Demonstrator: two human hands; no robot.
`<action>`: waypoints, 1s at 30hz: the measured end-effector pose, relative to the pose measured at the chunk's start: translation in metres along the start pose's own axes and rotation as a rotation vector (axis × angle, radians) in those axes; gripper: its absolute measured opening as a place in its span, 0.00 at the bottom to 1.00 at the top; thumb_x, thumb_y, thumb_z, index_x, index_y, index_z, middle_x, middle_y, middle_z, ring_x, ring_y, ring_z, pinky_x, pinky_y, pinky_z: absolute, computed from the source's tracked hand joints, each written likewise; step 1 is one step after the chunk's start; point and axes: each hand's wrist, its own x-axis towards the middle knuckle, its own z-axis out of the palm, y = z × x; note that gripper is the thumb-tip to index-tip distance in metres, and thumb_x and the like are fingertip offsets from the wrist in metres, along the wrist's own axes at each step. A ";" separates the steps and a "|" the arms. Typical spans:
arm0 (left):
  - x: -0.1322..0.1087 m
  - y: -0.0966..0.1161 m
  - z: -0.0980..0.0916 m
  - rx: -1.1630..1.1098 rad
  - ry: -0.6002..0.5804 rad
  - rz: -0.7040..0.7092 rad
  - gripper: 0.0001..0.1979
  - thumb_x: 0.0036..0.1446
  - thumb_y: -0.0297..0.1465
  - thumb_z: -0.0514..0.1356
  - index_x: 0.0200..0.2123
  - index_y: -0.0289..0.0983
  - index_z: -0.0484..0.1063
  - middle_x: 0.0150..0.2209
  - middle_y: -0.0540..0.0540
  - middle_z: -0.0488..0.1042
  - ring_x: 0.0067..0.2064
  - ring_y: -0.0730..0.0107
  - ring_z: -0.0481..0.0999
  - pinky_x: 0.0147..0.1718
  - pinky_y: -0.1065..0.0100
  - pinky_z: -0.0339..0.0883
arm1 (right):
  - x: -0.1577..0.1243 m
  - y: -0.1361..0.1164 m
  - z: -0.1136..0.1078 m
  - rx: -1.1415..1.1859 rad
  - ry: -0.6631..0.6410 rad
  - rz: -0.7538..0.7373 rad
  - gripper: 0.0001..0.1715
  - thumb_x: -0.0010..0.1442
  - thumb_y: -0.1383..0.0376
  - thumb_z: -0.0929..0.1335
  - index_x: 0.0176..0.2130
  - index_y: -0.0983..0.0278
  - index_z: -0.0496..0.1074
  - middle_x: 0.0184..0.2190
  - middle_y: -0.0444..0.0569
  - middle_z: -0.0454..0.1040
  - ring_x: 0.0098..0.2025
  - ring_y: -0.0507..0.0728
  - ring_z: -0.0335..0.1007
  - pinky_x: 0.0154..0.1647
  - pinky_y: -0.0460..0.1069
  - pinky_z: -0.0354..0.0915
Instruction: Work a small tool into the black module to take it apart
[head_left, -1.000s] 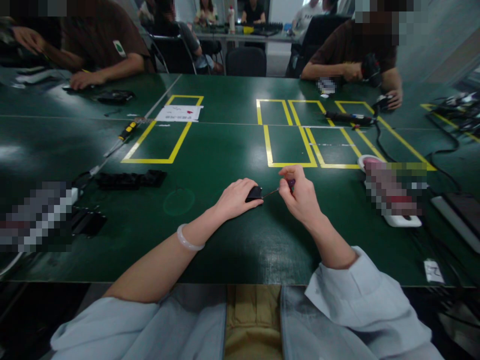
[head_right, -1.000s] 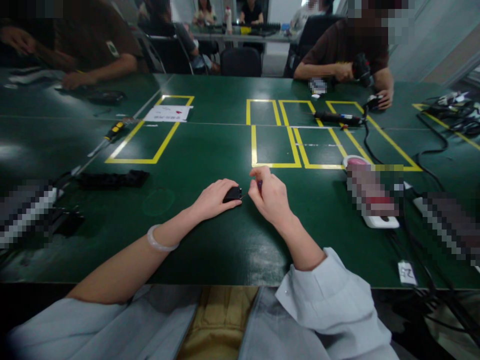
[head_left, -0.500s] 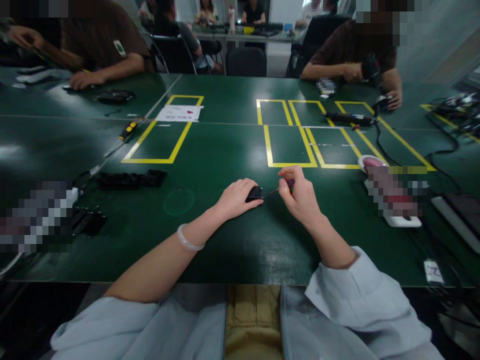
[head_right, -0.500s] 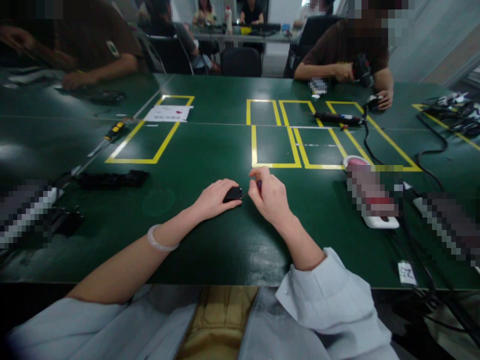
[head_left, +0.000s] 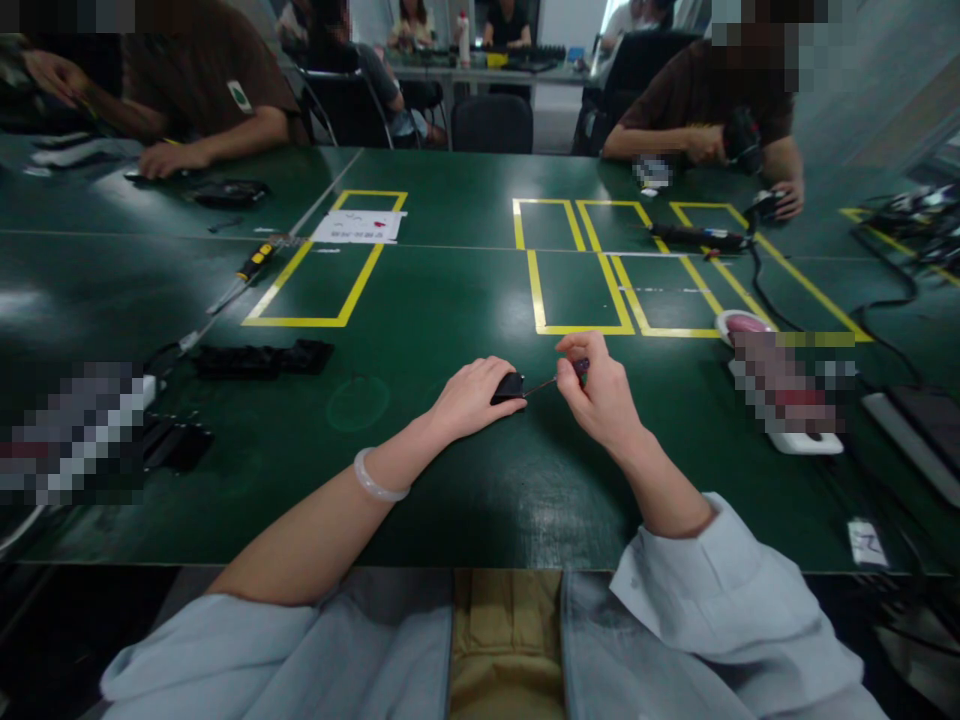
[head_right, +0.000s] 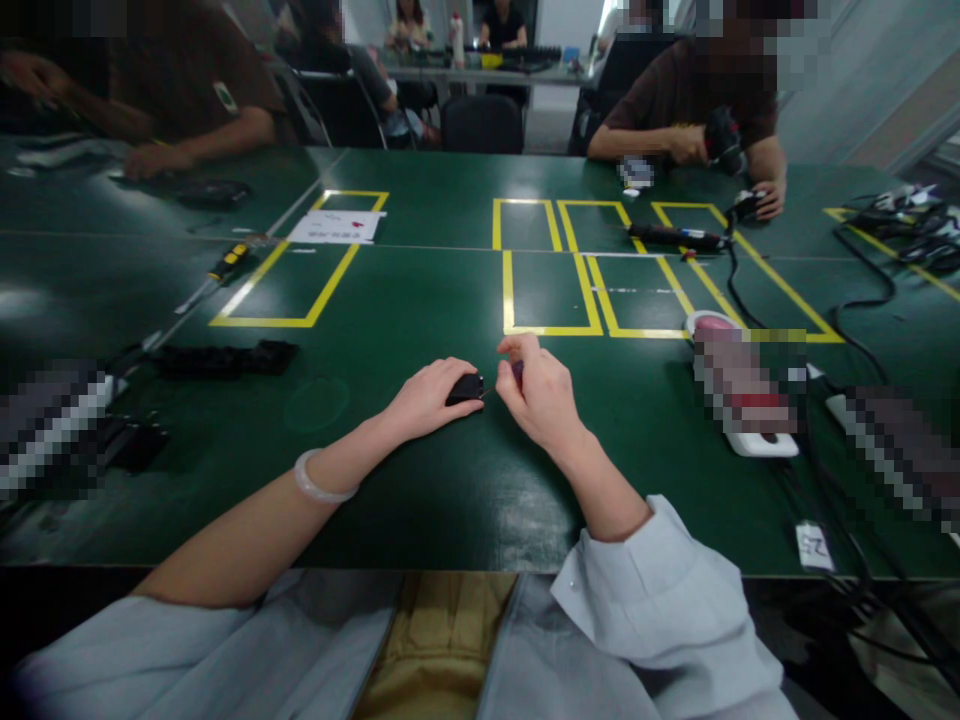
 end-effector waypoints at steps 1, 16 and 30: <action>0.000 0.000 0.000 0.002 0.001 0.001 0.21 0.59 0.47 0.57 0.48 0.39 0.65 0.47 0.43 0.71 0.47 0.58 0.71 0.45 0.59 0.65 | 0.000 0.000 0.000 -0.002 -0.005 -0.004 0.08 0.61 0.66 0.61 0.43 0.61 0.62 0.29 0.45 0.69 0.30 0.54 0.68 0.35 0.50 0.63; 0.000 0.000 0.002 -0.006 0.001 -0.010 0.21 0.58 0.47 0.58 0.48 0.40 0.65 0.47 0.43 0.71 0.47 0.57 0.71 0.46 0.58 0.65 | 0.001 0.000 -0.001 -0.027 -0.009 -0.021 0.08 0.61 0.65 0.61 0.43 0.60 0.62 0.29 0.44 0.69 0.30 0.54 0.68 0.35 0.50 0.63; 0.000 0.000 0.001 -0.003 -0.002 -0.005 0.21 0.58 0.47 0.58 0.49 0.39 0.65 0.48 0.43 0.71 0.47 0.57 0.71 0.46 0.59 0.65 | 0.001 0.002 0.001 -0.026 0.018 -0.043 0.06 0.64 0.65 0.59 0.41 0.60 0.63 0.32 0.47 0.72 0.32 0.54 0.69 0.36 0.50 0.64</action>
